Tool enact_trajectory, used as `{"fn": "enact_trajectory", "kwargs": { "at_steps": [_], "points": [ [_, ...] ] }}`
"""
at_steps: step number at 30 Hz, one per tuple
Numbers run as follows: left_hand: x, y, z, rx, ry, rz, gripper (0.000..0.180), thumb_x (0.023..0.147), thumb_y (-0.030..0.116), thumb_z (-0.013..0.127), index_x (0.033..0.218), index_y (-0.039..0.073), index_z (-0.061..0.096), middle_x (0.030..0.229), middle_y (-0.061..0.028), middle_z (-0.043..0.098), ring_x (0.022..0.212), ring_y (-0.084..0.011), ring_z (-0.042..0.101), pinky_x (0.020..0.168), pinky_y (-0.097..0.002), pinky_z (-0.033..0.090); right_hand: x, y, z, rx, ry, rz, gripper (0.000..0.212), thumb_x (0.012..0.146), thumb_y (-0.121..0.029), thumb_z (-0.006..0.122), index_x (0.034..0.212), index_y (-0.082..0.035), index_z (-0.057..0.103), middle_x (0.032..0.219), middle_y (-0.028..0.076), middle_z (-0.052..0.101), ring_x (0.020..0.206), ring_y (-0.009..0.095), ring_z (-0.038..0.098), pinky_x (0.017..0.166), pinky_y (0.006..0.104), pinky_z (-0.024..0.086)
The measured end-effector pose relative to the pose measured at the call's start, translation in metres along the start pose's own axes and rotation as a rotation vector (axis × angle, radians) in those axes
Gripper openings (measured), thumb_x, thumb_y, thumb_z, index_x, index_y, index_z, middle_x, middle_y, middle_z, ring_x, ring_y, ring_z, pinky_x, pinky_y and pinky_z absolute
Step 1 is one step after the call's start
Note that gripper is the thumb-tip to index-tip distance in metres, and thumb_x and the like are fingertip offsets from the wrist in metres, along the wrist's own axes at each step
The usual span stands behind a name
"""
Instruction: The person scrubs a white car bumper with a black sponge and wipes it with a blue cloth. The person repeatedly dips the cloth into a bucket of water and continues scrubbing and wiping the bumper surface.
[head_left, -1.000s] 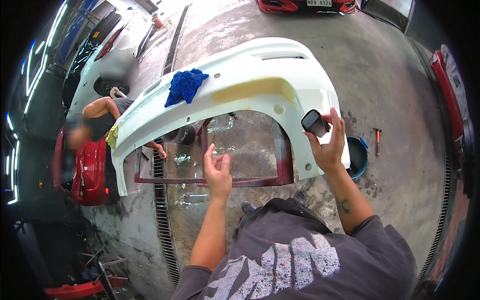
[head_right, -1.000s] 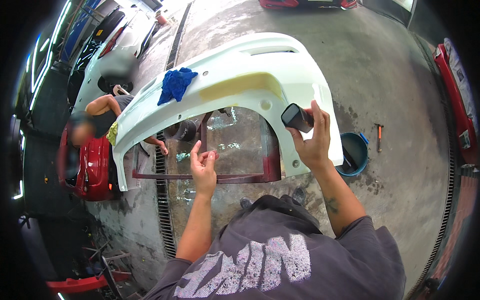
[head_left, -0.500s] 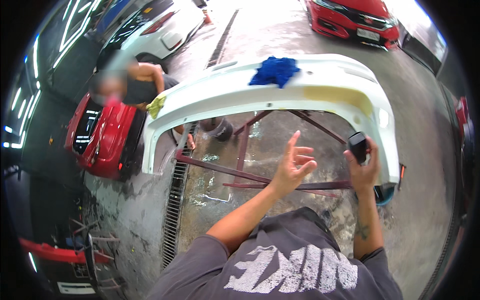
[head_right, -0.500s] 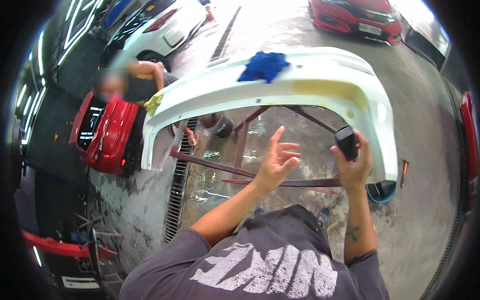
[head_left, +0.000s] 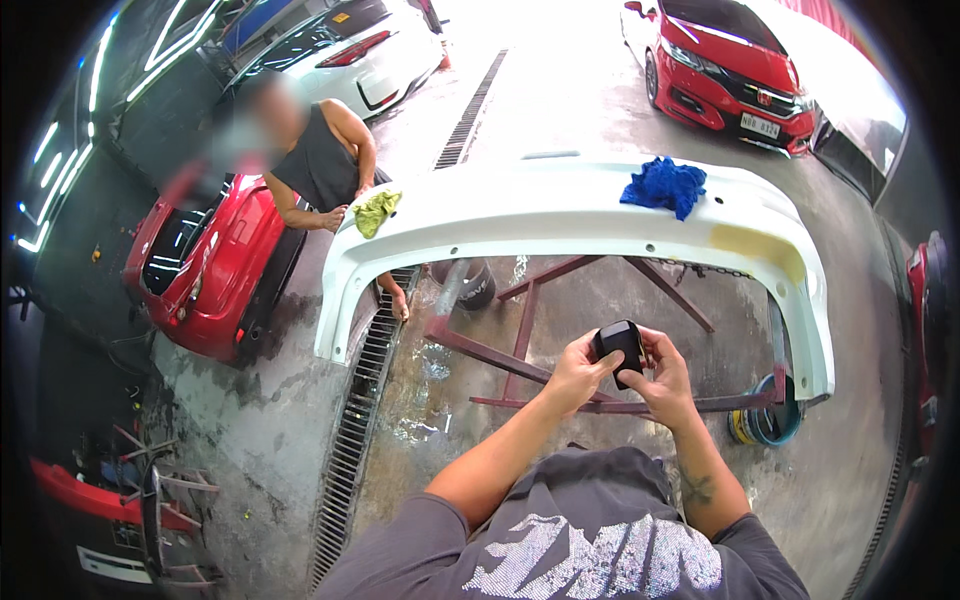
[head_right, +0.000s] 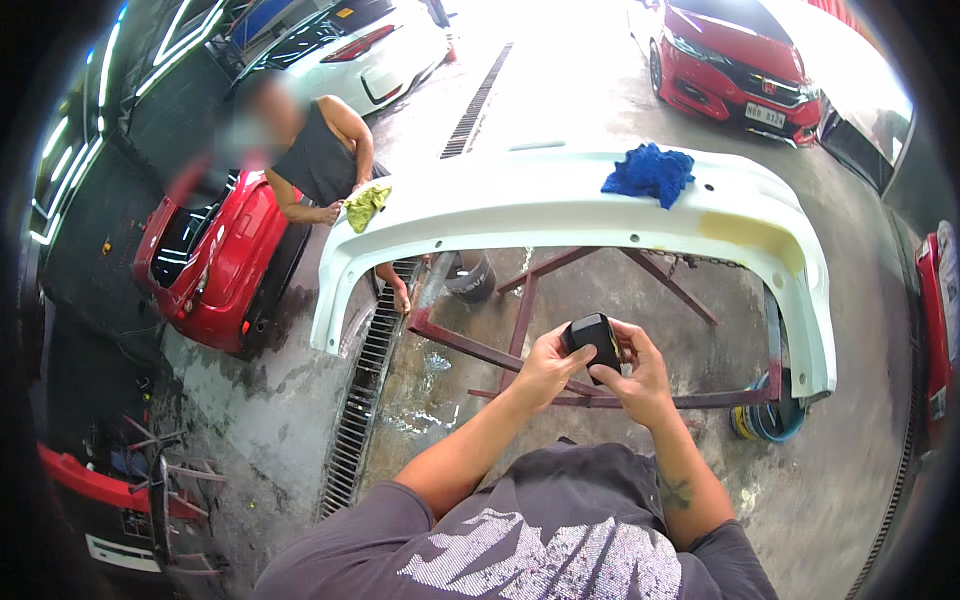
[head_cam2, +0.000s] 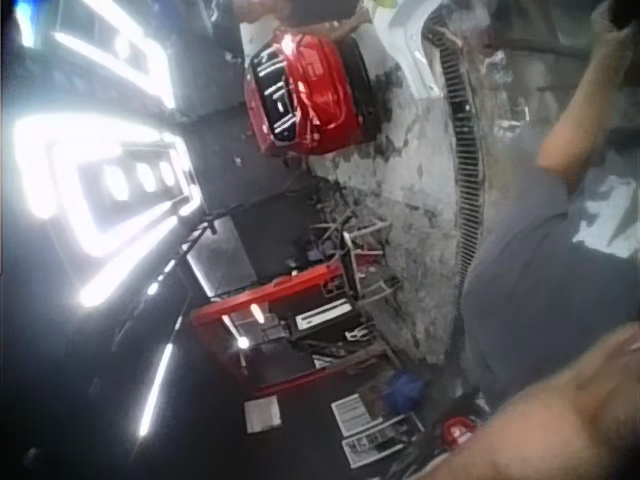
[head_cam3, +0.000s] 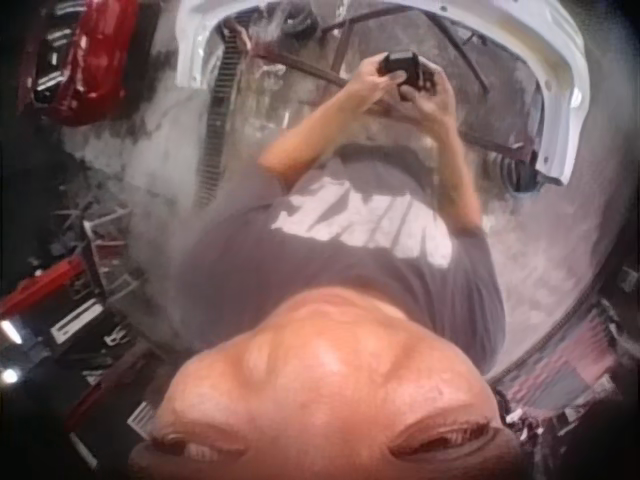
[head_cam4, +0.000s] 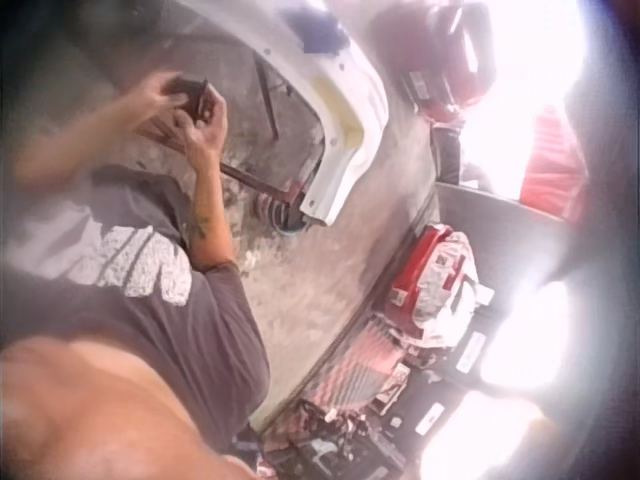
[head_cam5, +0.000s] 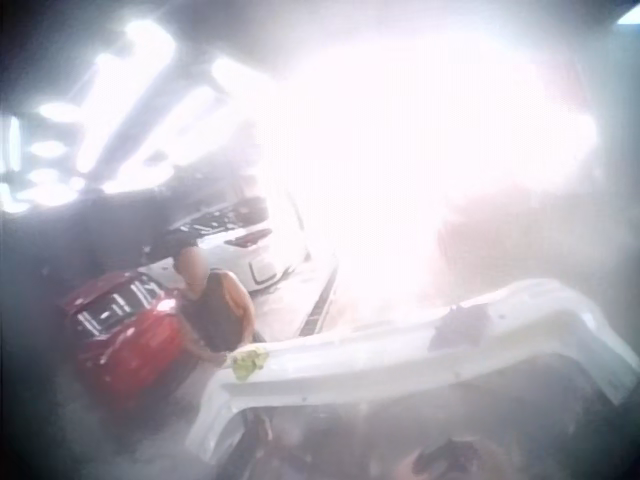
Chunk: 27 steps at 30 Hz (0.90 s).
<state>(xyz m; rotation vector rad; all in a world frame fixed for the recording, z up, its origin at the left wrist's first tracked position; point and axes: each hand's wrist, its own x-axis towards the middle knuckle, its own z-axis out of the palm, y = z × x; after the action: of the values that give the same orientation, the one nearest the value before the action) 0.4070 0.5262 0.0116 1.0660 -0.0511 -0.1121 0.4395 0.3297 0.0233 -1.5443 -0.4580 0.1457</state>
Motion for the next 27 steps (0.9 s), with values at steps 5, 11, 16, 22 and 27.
{"fn": "enact_trajectory", "kwargs": {
  "at_steps": [5, 11, 16, 22, 27],
  "points": [
    [-0.023, 0.007, -0.027, -0.02, 0.016, 0.067, 0.035, 0.109, 0.015, 0.082, 0.139, 0.0, 0.071, 0.123, -0.0021, 0.077, 0.114, -0.0092, 0.07, 0.104, -0.0308, 0.057, 0.002, 0.002, 0.025, 0.251, -0.039, 0.058, 0.063, 0.095, -0.005, 0.091, 0.151, 0.001, 0.064, 0.136, 0.008, 0.074, 0.12, 0.015, 0.071, 0.102, 0.032, 0.059],
    [0.003, -0.007, 0.015, -0.095, 0.472, 0.224, 0.058, 0.106, 0.003, 0.082, 0.143, 0.015, 0.04, 0.117, -0.0068, 0.065, 0.099, -0.0116, 0.065, 0.083, -0.0278, 0.056, 0.006, -0.012, 0.059, -0.198, 0.383, -0.136, 0.041, 0.097, -0.004, 0.088, 0.136, -0.004, 0.076, 0.123, 0.012, 0.079, 0.108, 0.02, 0.077, 0.09, 0.0353, 0.064],
    [0.037, -0.007, 0.044, -0.197, 0.315, 0.21, 0.024, 0.118, 0.033, 0.068, 0.125, 0.014, 0.054, 0.108, 0.0012, 0.061, 0.096, -0.0092, 0.06, 0.084, -0.0306, 0.053, 0.031, -0.003, 0.028, -0.554, 0.5, -0.452, 0.049, 0.077, 0.002, 0.085, 0.125, -0.008, 0.082, 0.118, 0.015, 0.079, 0.114, 0.036, 0.076, 0.1, 0.0453, 0.063],
    [0.096, -0.012, 0.045, -0.251, 0.346, 0.046, 0.03, 0.11, 0.021, 0.08, 0.126, 0.009, 0.058, 0.113, -0.0065, 0.072, 0.101, -0.0198, 0.075, 0.082, -0.0344, 0.065, 0.056, 0.014, -0.014, -0.754, 0.348, -0.461, 0.064, 0.077, -0.008, 0.084, 0.141, -0.016, 0.077, 0.132, 0.011, 0.079, 0.115, 0.037, 0.075, 0.103, 0.048, 0.062],
    [0.089, -0.007, -0.061, -0.239, 0.377, 0.092, 0.038, 0.119, 0.027, 0.061, 0.15, 0.004, 0.059, 0.139, -0.0144, 0.073, 0.126, -0.0308, 0.075, 0.108, -0.0504, 0.063, 0.116, -0.054, -0.028, -0.916, -0.258, -0.497, 0.097, 0.089, -0.052, 0.087, 0.174, -0.028, 0.047, 0.177, 0.023, 0.045, 0.157, 0.043, 0.053, 0.13, 0.069, 0.039]
  ]
}}
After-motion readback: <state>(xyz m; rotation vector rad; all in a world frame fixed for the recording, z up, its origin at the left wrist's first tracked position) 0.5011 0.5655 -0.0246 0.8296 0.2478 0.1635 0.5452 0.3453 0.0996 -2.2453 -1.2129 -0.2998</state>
